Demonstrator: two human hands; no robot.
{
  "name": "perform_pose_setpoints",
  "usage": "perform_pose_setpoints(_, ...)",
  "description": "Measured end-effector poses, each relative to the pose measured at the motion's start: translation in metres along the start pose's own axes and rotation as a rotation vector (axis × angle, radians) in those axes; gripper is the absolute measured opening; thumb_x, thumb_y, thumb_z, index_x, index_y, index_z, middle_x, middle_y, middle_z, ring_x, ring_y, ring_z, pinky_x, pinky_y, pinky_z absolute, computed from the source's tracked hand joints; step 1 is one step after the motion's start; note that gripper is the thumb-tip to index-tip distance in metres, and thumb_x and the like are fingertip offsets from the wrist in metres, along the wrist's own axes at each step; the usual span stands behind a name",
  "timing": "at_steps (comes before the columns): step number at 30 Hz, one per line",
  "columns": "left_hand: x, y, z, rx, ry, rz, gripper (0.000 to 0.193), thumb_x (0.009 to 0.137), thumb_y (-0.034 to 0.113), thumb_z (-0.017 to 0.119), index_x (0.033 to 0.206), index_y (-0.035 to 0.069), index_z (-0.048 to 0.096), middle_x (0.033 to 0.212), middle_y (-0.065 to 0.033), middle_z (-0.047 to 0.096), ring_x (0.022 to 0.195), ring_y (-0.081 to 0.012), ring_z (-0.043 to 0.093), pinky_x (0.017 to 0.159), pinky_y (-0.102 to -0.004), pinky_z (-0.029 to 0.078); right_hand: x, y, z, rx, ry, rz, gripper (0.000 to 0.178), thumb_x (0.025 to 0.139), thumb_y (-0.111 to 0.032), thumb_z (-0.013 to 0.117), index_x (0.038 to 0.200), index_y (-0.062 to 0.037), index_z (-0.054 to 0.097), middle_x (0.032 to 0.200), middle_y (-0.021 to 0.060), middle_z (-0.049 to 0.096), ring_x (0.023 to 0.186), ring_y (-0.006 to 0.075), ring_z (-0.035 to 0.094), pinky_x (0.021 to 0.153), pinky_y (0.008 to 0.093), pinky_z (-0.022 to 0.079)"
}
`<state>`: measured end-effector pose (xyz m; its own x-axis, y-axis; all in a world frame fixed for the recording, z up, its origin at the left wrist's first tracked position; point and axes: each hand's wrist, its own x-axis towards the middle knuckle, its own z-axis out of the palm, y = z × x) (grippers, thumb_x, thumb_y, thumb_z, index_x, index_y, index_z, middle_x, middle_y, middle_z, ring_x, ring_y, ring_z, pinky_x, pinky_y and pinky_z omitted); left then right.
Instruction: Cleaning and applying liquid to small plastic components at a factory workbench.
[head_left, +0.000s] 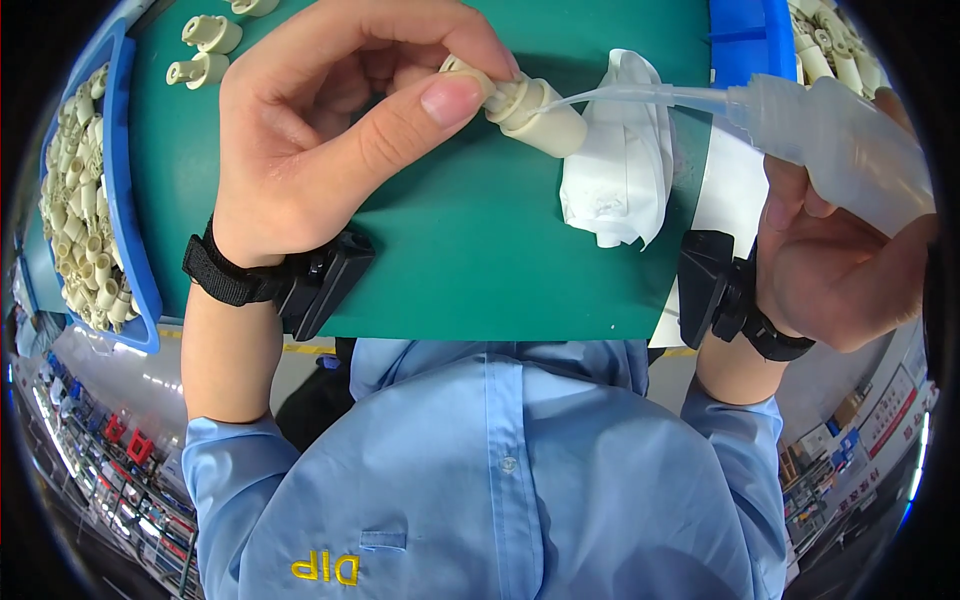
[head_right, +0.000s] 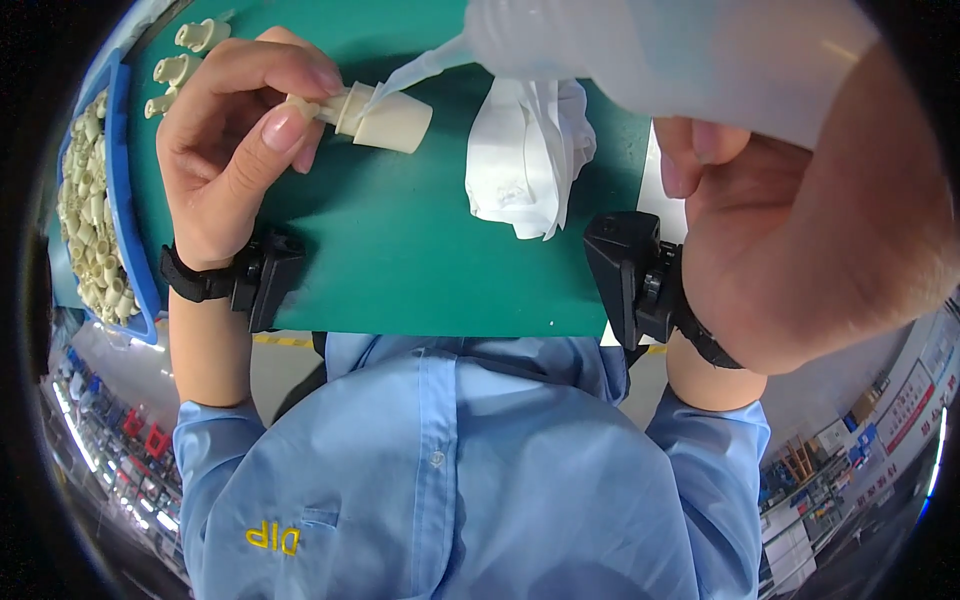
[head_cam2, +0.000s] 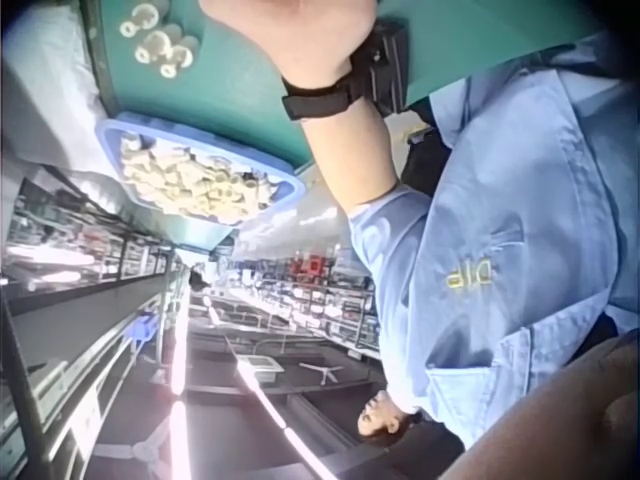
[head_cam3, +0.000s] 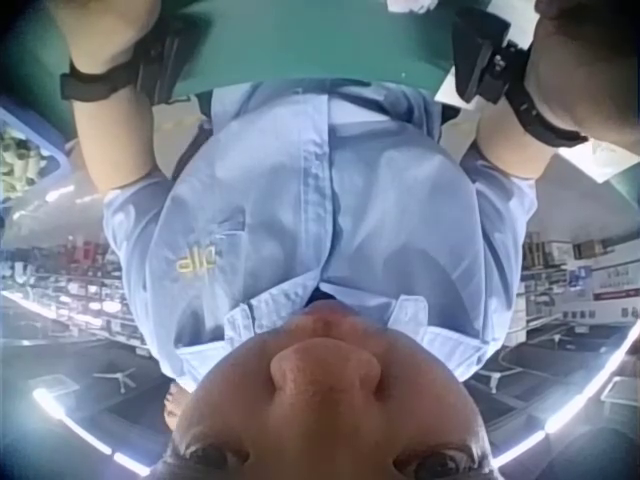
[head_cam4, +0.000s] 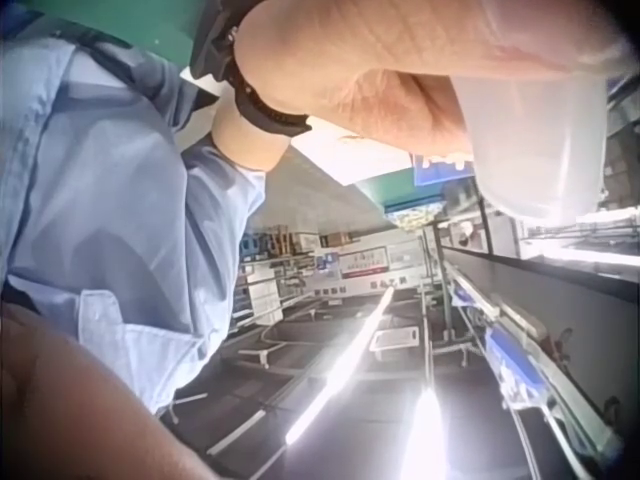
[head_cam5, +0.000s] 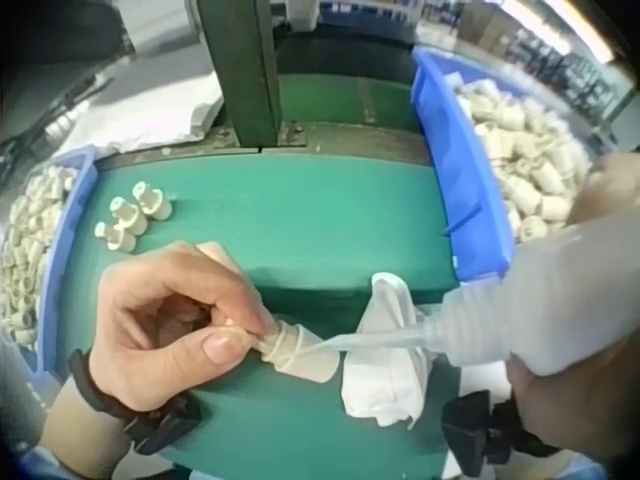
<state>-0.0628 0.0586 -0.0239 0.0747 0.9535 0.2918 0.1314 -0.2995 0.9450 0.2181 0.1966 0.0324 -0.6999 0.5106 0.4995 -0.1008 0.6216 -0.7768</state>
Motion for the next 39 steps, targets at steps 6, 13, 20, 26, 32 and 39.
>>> perform_pose_setpoints(6, -0.001, 0.001, 0.0, -0.035, -0.003, -0.012, 0.02, 0.092, 0.012, 0.061, 0.105, -0.003, 0.06, 0.102, -0.0155, 0.06, 0.067, -0.0124, 0.051, 0.06, -0.0233, 0.043, 0.004, -0.001, 0.009, 0.004, 0.007, 0.001, 0.031, 0.102, -0.03, 0.04, 0.113, -0.0082, 0.06, 0.108, 0.0171, 0.067, 0.076, 0.0256, 0.067, 0.06, 0.0372, 0.058)
perform_pose_setpoints(13, 0.001, 0.001, 0.0, -0.036, -0.034, -0.009, 0.02, 0.092, 0.01, 0.06, 0.106, -0.003, 0.06, 0.102, -0.0155, 0.059, 0.069, -0.0125, 0.051, 0.061, -0.0234, 0.043, -0.001, -0.002, 0.003, -0.003, 0.019, 0.009, 0.032, 0.102, -0.031, 0.04, 0.114, -0.0084, 0.06, 0.109, 0.0172, 0.066, 0.075, 0.0246, 0.066, 0.059, 0.0363, 0.057)
perform_pose_setpoints(20, 0.0, 0.003, -0.001, -0.024, -0.033, -0.012, 0.018, 0.091, 0.01, 0.06, 0.105, -0.003, 0.061, 0.103, -0.0156, 0.06, 0.072, -0.0131, 0.054, 0.063, -0.0233, 0.045, 0.001, -0.002, 0.008, -0.003, 0.028, 0.012, 0.033, 0.102, -0.032, 0.04, 0.114, -0.0087, 0.06, 0.111, 0.0173, 0.066, 0.073, 0.0236, 0.066, 0.058, 0.0354, 0.057)
perform_pose_setpoints(26, 0.0, 0.005, -0.001, -0.006, -0.018, -0.062, 0.017, 0.092, 0.009, 0.06, 0.103, -0.004, 0.063, 0.104, -0.0155, 0.061, 0.077, -0.0132, 0.057, 0.065, -0.0227, 0.047, 0.004, 0.0, 0.012, -0.003, 0.036, 0.017, 0.034, 0.102, -0.033, 0.04, 0.115, -0.0088, 0.06, 0.111, 0.0173, 0.065, 0.072, 0.0228, 0.065, 0.057, 0.0346, 0.057)
perform_pose_setpoints(32, 0.0, 0.007, 0.004, -0.012, 0.019, -0.093, 0.018, 0.092, 0.009, 0.062, 0.104, -0.004, 0.063, 0.102, -0.0146, 0.061, 0.077, -0.0125, 0.058, 0.065, -0.0222, 0.047, 0.002, 0.0, 0.013, 0.004, 0.042, 0.022, 0.035, 0.102, -0.034, 0.039, 0.115, -0.009, 0.06, 0.112, 0.0174, 0.065, 0.071, 0.0219, 0.065, 0.057, 0.0339, 0.056)
perform_pose_setpoints(39, -0.001, 0.007, 0.003, 0.04, 0.044, -0.114, 0.025, 0.091, 0.01, 0.064, 0.111, -0.006, 0.064, 0.101, -0.011, 0.062, 0.074, -0.0106, 0.057, 0.064, -0.021, 0.046, 0.002, -0.001, 0.016, 0.003, 0.051, 0.029, 0.036, 0.102, -0.035, 0.039, 0.116, -0.0093, 0.06, 0.114, 0.0175, 0.065, 0.07, 0.021, 0.064, 0.056, 0.033, 0.056)
